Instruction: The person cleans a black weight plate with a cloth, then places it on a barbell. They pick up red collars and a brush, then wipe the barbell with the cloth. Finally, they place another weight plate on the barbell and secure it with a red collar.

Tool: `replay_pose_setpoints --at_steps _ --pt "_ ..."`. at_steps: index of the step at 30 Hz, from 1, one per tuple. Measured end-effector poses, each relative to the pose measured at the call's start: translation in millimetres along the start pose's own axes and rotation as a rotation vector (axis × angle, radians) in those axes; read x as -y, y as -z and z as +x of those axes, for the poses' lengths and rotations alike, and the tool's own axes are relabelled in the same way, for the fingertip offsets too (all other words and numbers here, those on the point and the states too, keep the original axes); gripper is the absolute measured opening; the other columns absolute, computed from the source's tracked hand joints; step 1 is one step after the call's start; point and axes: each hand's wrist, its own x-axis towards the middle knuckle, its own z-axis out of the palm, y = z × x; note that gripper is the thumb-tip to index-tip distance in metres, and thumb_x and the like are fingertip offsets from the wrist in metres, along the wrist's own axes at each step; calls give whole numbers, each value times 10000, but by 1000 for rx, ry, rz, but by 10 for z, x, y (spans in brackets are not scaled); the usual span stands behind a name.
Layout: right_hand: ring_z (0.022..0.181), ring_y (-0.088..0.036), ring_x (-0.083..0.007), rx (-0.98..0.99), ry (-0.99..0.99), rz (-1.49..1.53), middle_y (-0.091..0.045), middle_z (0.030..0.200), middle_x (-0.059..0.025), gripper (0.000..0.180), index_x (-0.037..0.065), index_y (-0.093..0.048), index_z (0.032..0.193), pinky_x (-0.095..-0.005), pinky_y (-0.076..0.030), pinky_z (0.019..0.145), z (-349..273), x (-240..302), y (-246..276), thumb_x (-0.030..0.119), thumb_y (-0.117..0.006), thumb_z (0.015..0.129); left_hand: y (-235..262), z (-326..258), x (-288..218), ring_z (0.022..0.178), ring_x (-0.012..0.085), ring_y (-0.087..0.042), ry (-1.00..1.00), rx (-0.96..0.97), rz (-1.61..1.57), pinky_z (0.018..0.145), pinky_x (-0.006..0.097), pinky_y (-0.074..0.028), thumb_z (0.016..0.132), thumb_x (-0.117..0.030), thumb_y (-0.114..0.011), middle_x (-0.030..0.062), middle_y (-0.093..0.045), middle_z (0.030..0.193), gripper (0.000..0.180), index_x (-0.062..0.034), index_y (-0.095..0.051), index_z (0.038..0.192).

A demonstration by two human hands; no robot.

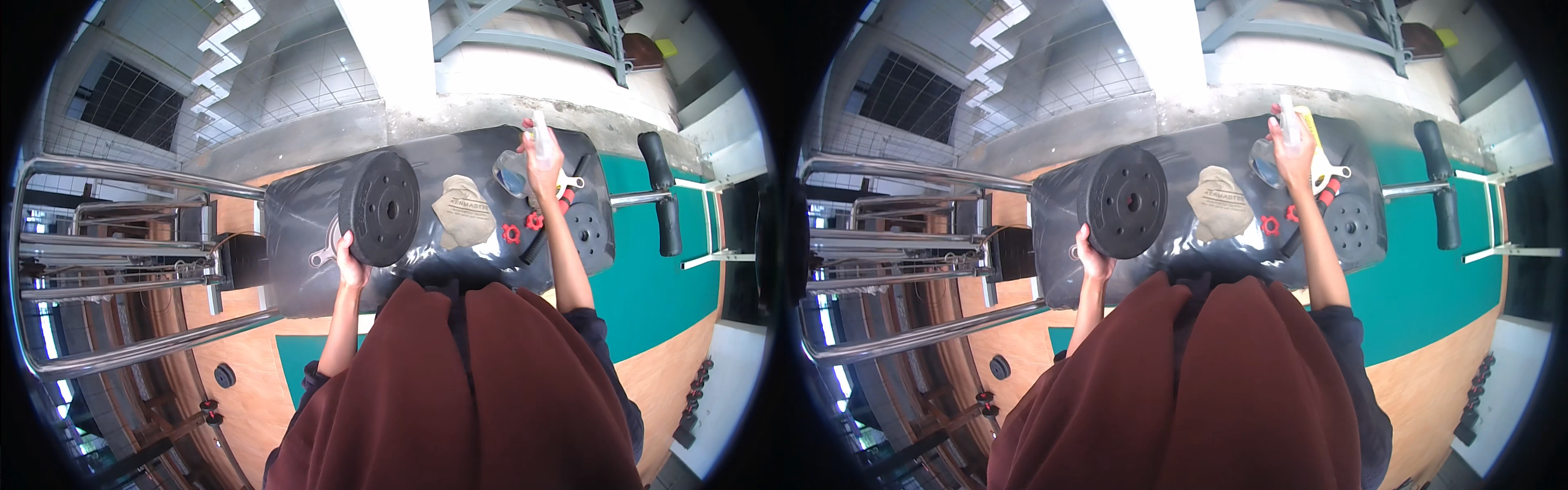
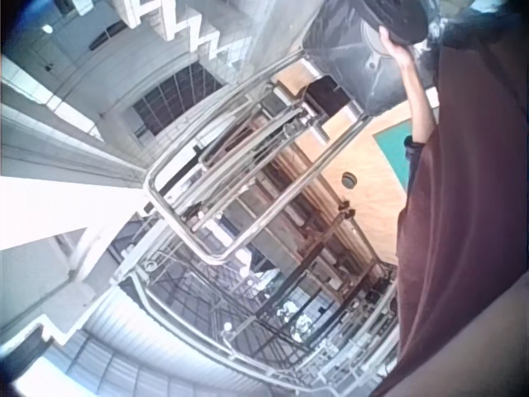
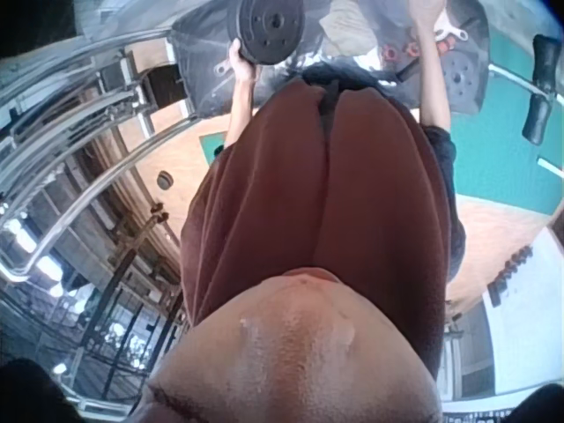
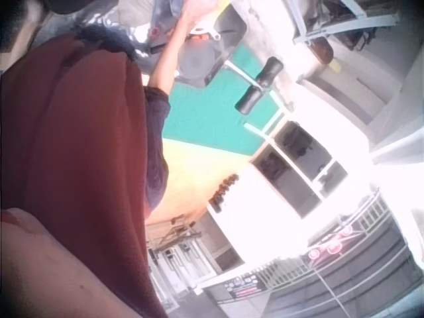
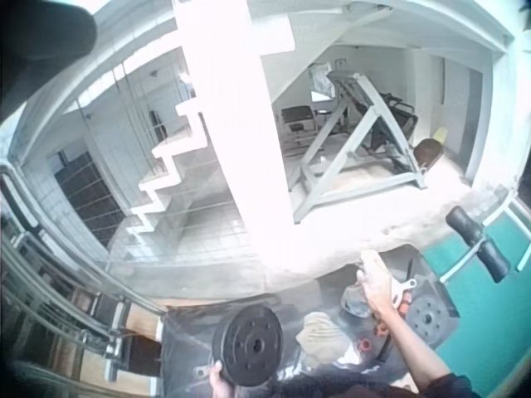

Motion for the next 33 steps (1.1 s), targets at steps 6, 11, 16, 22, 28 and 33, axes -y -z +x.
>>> replay_pose_setpoints --at_steps 6,11,16,22,28,33 --pt "645 -601 -162 752 191 -107 -628 808 -81 210 35 -654 943 -288 -467 603 -208 984 69 194 -600 818 -109 138 -31 1152 251 -489 -65 37 -221 982 401 -376 881 -450 -451 116 -516 1249 570 -24 -443 1260" --pt "648 -585 -279 1138 142 -144 -599 730 -106 174 25 -629 850 -336 -438 594 -629 1172 -270 193 -602 812 -243 150 -23 1186 273 -446 -107 -37 -241 981 429 -370 873 -544 -387 112 -457 1306 635 -62 -418 1284" --pt "565 -594 -187 1103 -46 129 -596 687 -71 166 2 -608 832 -289 -430 525 -810 1184 -475 167 -594 826 -211 131 38 1181 267 -444 -96 -44 -195 977 425 -367 863 -577 -367 112 -472 1288 665 -61 -435 1276" --pt "493 -555 -120 839 -148 87 -573 657 -54 238 4 -614 806 -255 -407 499 -728 1152 -405 236 -571 837 -132 68 129 1186 265 -446 -100 21 -242 1000 406 -347 880 -516 -393 117 -476 1292 611 -55 -427 1279" --pt "488 -555 -138 847 -186 -114 -572 600 -66 262 0 -620 829 -282 -429 490 -728 1070 -137 260 -586 832 -128 71 81 1176 268 -452 -151 0 -273 989 408 -355 885 -508 -378 119 -485 1279 598 -54 -437 1270" --pt "484 -552 -131 1016 -138 -114 -549 600 -51 232 10 -604 774 -272 -411 500 -832 1002 77 232 -570 835 -223 111 -43 1154 270 -462 -204 -114 -233 968 413 -374 871 -540 -379 118 -483 1272 625 -55 -445 1260"
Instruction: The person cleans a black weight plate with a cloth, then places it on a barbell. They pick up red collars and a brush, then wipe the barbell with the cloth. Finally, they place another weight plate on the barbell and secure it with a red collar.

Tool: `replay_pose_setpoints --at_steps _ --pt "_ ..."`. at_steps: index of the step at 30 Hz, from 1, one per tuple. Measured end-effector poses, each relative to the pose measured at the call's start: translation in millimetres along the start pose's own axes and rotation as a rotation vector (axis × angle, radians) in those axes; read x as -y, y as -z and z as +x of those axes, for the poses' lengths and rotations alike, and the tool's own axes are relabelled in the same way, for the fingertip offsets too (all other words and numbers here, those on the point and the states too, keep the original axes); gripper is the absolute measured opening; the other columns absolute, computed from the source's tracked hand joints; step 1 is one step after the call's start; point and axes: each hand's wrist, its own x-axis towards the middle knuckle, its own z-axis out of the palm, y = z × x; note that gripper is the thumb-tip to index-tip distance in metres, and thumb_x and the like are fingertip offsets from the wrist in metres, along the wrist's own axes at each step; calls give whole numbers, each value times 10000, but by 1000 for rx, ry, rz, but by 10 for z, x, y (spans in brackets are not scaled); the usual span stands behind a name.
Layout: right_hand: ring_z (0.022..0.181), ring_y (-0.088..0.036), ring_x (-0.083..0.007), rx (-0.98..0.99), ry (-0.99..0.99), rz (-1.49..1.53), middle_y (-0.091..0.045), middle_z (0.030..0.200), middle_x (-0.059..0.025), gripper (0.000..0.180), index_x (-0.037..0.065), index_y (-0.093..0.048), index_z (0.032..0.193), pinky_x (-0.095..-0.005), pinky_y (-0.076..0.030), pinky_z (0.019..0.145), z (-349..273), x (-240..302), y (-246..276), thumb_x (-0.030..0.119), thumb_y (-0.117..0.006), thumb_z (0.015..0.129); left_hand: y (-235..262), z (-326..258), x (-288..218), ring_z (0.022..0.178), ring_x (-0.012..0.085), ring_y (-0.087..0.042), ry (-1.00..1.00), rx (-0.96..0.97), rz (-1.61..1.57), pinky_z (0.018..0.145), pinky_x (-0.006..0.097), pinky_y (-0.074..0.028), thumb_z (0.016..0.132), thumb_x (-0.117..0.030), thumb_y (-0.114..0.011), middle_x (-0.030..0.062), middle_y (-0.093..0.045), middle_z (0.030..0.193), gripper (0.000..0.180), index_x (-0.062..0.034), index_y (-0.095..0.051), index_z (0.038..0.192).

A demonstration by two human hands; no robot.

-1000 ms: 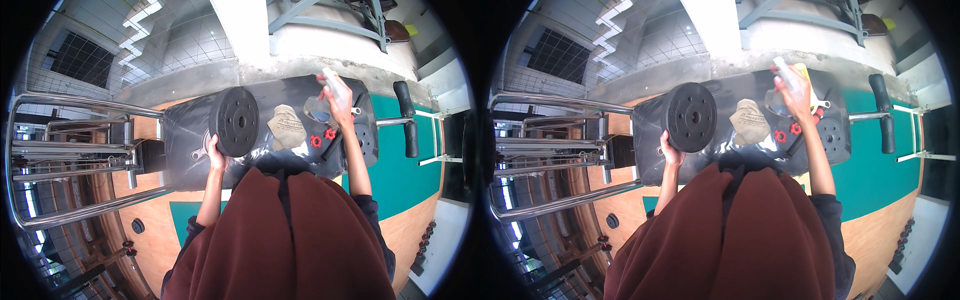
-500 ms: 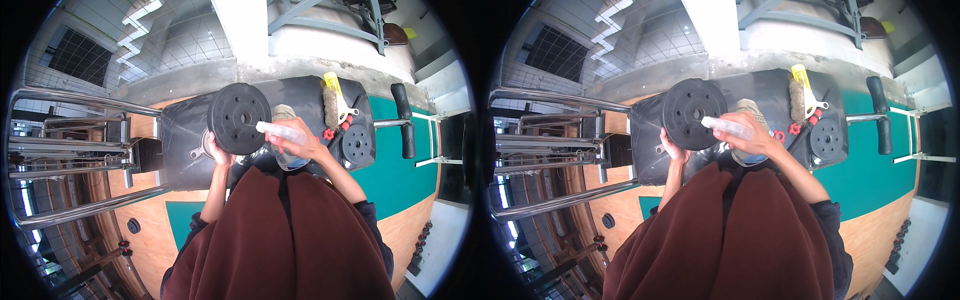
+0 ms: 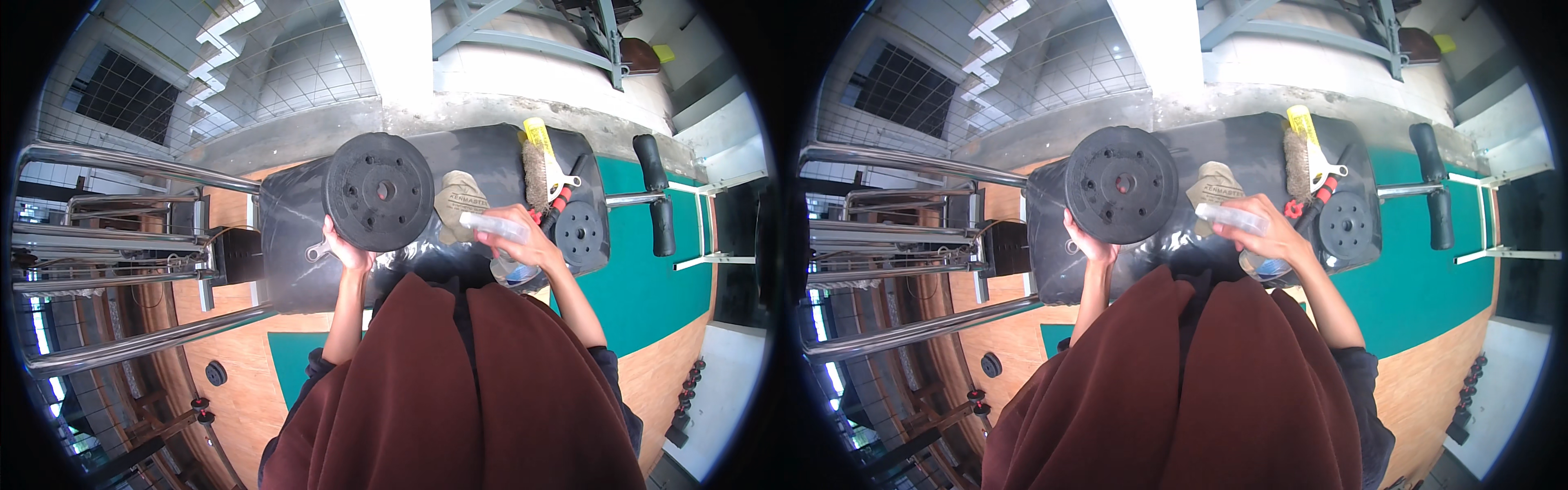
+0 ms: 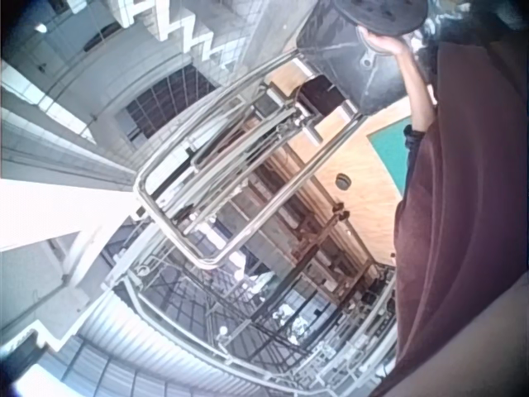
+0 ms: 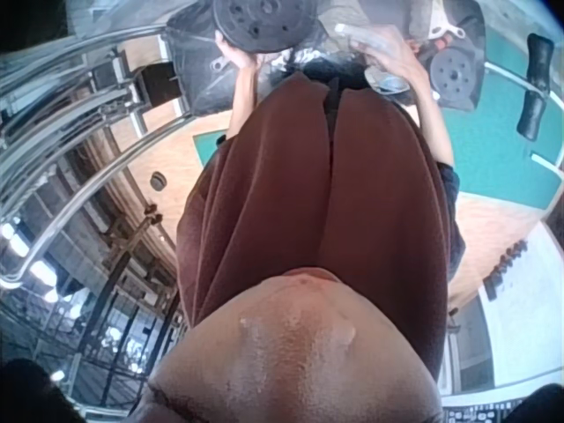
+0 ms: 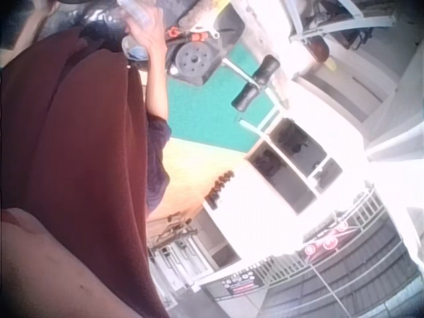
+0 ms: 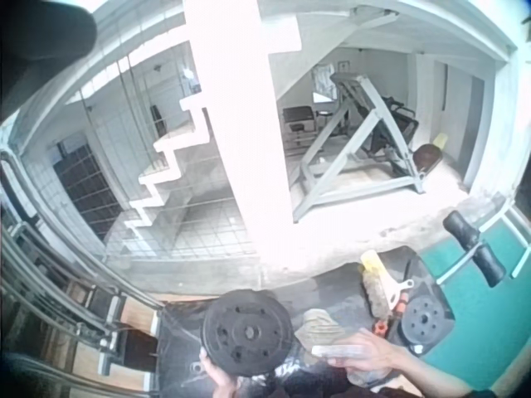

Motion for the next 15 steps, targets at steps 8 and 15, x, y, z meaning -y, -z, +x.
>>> replay_pose_setpoints --at_steps 8,15 --pt "534 -540 -107 -691 52 213 -600 852 -57 288 -7 -586 1093 -247 -438 525 100 -267 320 178 -572 872 -10 -38 -66 1177 267 -448 45 46 41 973 419 -373 860 -558 -388 115 -462 1297 650 -51 -440 1264" --pt "734 -576 -270 -1138 60 -367 -575 804 -142 284 -11 -570 925 -364 -452 677 700 -908 441 231 -663 809 312 -55 46 1176 262 -458 84 111 37 994 416 -358 858 -488 -457 109 -482 1281 608 -40 -428 1268"
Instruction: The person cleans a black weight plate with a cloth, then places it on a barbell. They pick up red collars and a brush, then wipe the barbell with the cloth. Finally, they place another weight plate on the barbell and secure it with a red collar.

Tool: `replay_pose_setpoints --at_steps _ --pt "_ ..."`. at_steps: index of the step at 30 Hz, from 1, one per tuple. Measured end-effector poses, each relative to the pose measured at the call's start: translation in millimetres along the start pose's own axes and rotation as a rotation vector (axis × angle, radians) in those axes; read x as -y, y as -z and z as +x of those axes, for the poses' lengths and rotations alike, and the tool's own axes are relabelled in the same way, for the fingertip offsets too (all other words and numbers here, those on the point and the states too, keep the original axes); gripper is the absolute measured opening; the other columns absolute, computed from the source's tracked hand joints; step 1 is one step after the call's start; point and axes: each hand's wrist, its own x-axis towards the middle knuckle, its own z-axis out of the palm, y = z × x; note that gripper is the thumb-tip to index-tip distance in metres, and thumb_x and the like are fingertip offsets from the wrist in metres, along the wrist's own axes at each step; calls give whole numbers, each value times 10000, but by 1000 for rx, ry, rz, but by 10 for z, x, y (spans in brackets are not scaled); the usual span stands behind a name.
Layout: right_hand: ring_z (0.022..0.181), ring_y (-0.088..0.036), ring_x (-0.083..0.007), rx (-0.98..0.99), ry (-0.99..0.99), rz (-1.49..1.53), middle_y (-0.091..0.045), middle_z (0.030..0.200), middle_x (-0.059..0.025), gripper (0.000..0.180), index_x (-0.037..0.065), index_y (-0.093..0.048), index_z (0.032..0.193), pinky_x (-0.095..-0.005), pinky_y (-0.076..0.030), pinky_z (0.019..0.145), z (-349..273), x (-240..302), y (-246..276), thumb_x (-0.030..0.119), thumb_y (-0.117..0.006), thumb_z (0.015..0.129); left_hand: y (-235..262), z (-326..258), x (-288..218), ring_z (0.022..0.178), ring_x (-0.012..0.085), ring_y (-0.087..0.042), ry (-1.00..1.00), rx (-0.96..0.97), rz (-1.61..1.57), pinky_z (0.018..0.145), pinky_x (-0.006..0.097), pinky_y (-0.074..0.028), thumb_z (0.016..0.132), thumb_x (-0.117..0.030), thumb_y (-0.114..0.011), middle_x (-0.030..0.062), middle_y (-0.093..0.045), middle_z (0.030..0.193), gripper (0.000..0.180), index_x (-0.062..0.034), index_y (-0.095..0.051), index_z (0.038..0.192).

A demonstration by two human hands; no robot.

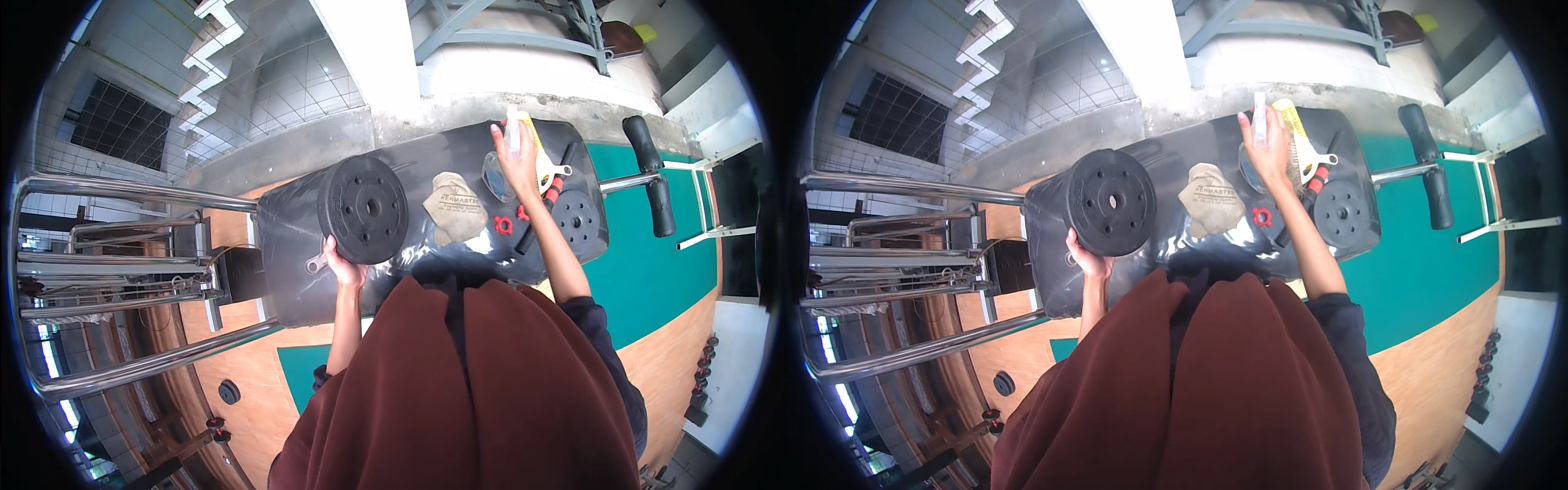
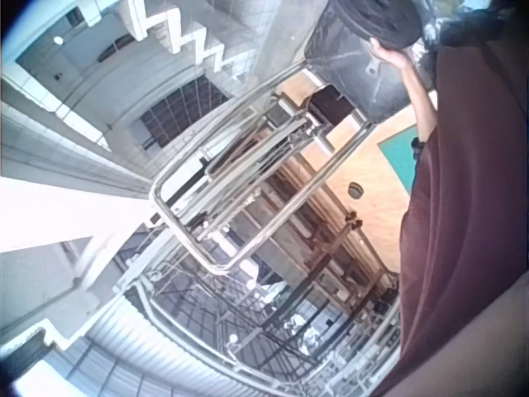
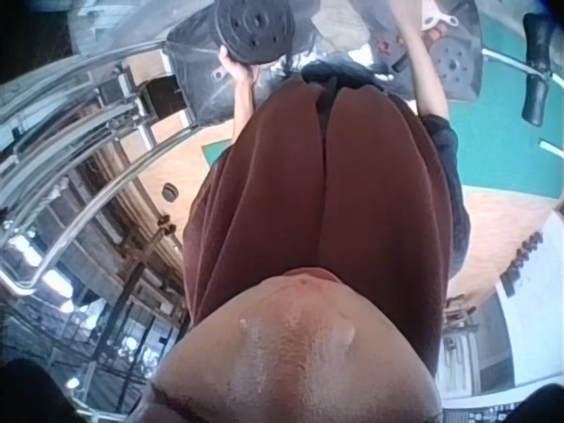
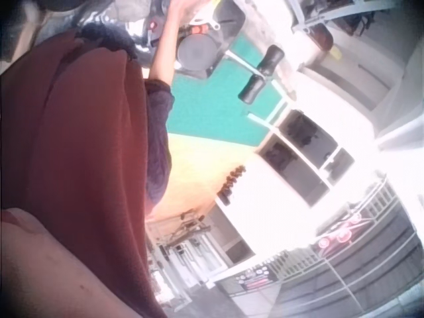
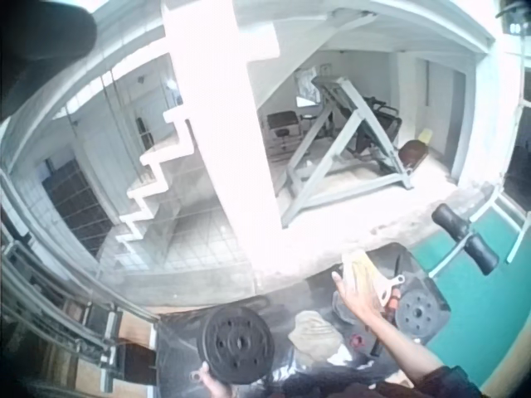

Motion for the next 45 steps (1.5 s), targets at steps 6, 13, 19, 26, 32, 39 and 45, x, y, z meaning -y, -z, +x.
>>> replay_pose_setpoints --at_steps 6,13,19,26,32,39,45 --pt "840 -568 -311 31 -166 42 -569 891 -153 418 -21 -567 976 -391 -447 750 -133 -336 -77 277 -738 738 105 -89 10 1186 256 -448 46 -21 -50 993 413 -366 859 -513 -443 95 -460 1304 615 -67 -421 1282" --pt "1106 -459 -317 -309 -105 -40 -462 1165 -187 806 -14 -383 1248 -417 -379 943 -725 -236 119 298 -812 641 33 -109 -38 1166 265 -454 40 -96 -70 961 425 -384 844 -542 -419 101 -471 1286 642 -70 -427 1280" --pt "1152 -414 -378 410 224 -364 -416 1279 -155 668 187 -462 1233 -462 -379 942 -1362 -116 -310 300 -770 651 -82 -84 -9 1170 287 -444 9 -126 -136 966 442 -370 827 -559 -415 114 -470 1285 661 -67 -443 1268" --pt "1041 -567 -310 669 -415 12 -580 1142 -133 382 160 -596 1067 -398 -458 868 -715 -163 -739 212 -695 702 -354 -139 -86 1174 295 -440 -25 -180 -130 975 446 -364 846 -594 -392 127 -468 1289 687 -57 -443 1271" --pt "891 -581 -280 408 403 410 -581 1007 -88 461 191 -643 1061 -351 -494 764 -895 1157 -268 91 -698 615 -425 -2 -99 1148 282 -478 104 -143 -167 943 440 -409 817 -658 -382 115 -492 1266 738 -74 -461 1262" --pt "814 -551 -268 226 197 287 -567 920 -66 458 208 -671 1005 -359 -490 678 -461 1490 -378 46 -694 578 -705 -112 54 1157 274 -480 -12 59 -181 980 410 -374 841 -543 -409 140 -497 1266 673 -33 -425 1280" --pt "730 -568 -241 376 640 434 -565 842 -81 450 161 -686 991 -323 -493 643 -813 1730 -119 46 -716 557 -863 34 -14 1094 248 -530 244 193 -642 928 387 -422 866 -547 -348 108 -546 1161 564 -89 -519 1147"
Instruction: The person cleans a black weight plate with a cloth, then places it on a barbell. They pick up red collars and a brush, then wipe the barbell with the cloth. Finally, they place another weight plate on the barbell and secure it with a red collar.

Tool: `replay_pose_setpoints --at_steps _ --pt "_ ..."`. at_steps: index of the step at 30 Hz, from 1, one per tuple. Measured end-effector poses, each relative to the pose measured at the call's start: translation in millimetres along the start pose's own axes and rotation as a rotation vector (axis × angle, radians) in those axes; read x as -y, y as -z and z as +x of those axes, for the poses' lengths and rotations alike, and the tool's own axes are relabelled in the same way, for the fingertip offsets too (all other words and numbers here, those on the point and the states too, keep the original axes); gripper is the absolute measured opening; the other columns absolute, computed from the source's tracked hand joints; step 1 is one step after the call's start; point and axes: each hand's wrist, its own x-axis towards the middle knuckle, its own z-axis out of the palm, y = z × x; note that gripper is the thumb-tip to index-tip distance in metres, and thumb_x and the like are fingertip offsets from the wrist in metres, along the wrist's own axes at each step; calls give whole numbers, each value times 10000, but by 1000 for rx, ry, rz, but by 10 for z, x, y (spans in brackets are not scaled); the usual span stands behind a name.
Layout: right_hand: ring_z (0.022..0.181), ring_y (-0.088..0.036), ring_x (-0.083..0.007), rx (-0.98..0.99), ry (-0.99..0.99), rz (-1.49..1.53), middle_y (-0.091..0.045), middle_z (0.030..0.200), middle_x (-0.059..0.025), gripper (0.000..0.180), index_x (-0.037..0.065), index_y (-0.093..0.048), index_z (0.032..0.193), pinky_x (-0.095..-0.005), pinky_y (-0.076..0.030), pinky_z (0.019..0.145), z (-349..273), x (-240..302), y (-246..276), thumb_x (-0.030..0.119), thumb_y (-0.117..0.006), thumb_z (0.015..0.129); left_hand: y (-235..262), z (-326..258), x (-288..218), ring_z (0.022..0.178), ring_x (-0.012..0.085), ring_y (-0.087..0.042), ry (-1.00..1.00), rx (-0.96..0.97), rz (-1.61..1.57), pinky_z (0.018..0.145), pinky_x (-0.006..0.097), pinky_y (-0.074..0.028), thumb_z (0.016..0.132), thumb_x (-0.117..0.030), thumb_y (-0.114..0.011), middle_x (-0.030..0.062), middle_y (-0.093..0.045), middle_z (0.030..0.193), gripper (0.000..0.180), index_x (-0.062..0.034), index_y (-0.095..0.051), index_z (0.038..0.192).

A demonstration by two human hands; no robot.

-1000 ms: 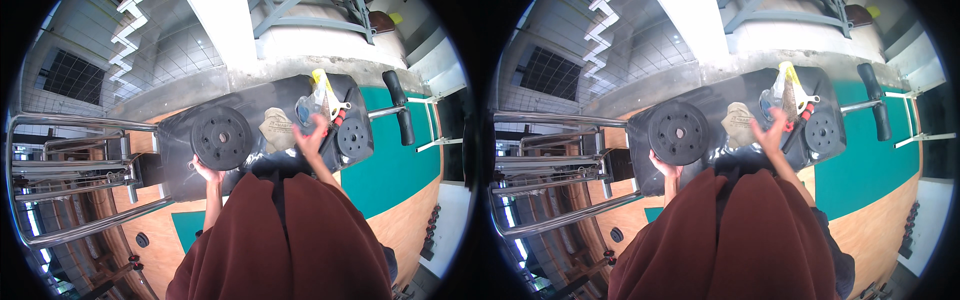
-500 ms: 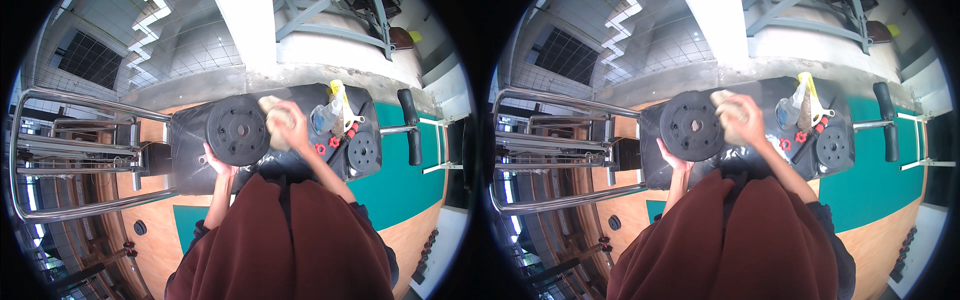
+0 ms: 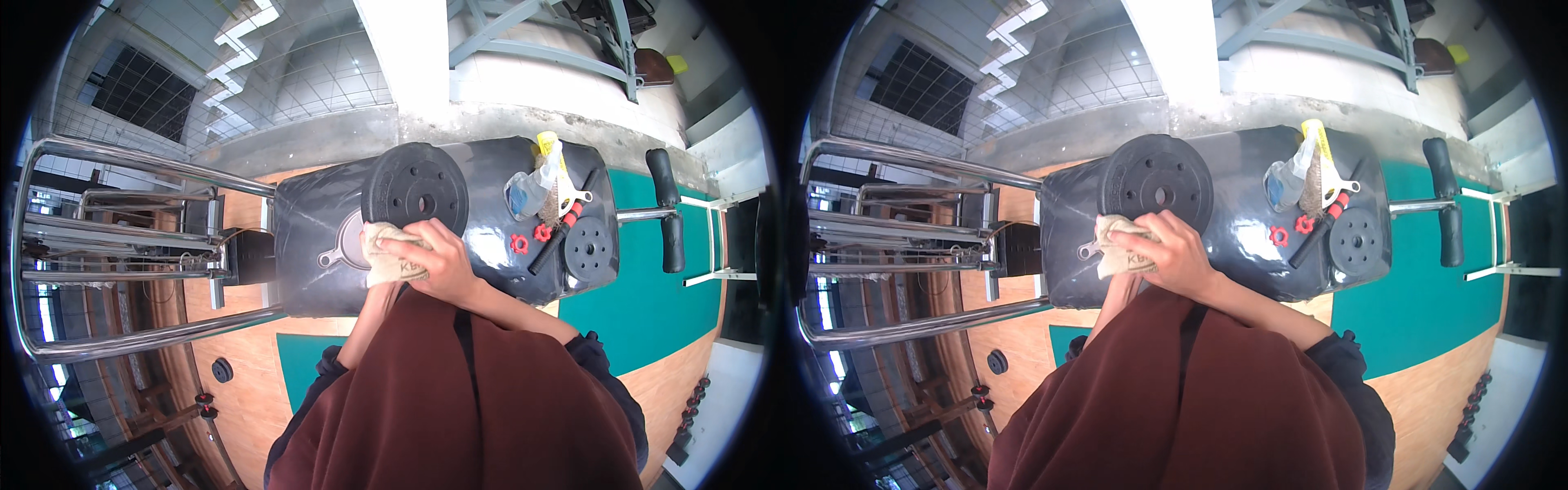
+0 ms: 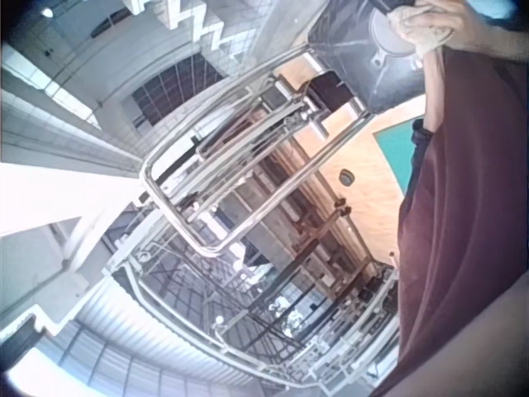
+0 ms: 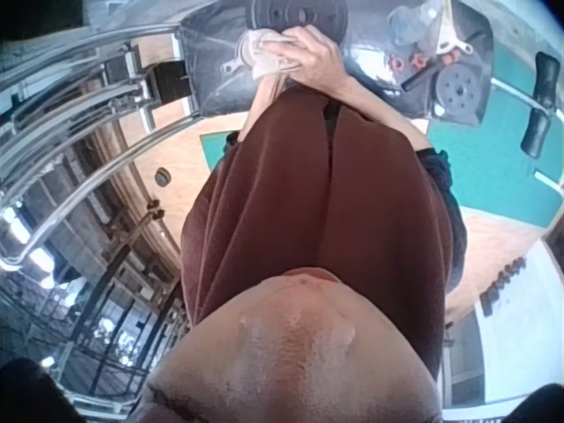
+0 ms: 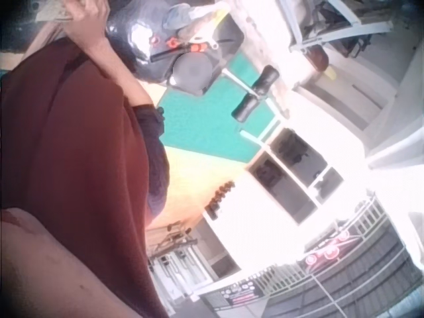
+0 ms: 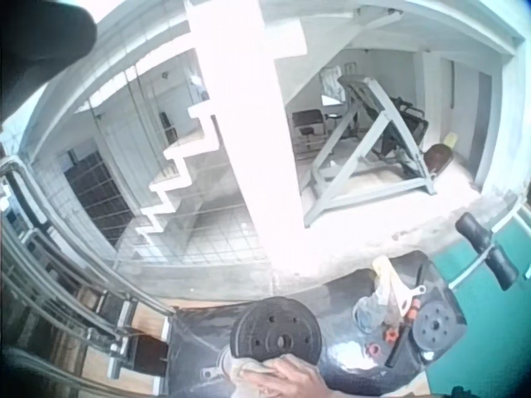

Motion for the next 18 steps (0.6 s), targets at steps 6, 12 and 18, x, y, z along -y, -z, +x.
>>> replay_pose_setpoints --at_steps 6,12,18 --pt "803 -600 -278 -92 -362 -156 -594 885 -89 448 155 -656 1046 -353 -495 692 418 -494 34 44 -687 613 45 -132 119 1107 258 -516 -236 -115 419 948 403 -396 859 -517 -383 106 -524 1229 607 -74 -444 1271" --pt "802 -578 -258 54 -265 -42 -552 871 -57 417 193 -661 995 -358 -508 687 268 -207 0 65 -689 599 133 -85 67 1160 265 -477 -337 -249 575 969 420 -386 852 -610 -339 104 -492 1270 683 -89 -430 1284" --pt "822 -611 -287 -3 -317 -67 -606 898 -95 377 108 -661 989 -348 -496 697 361 -382 249 45 -669 618 140 -188 72 1155 267 -480 -257 -93 548 965 412 -387 815 -593 -389 110 -501 1253 700 -66 -448 1272"
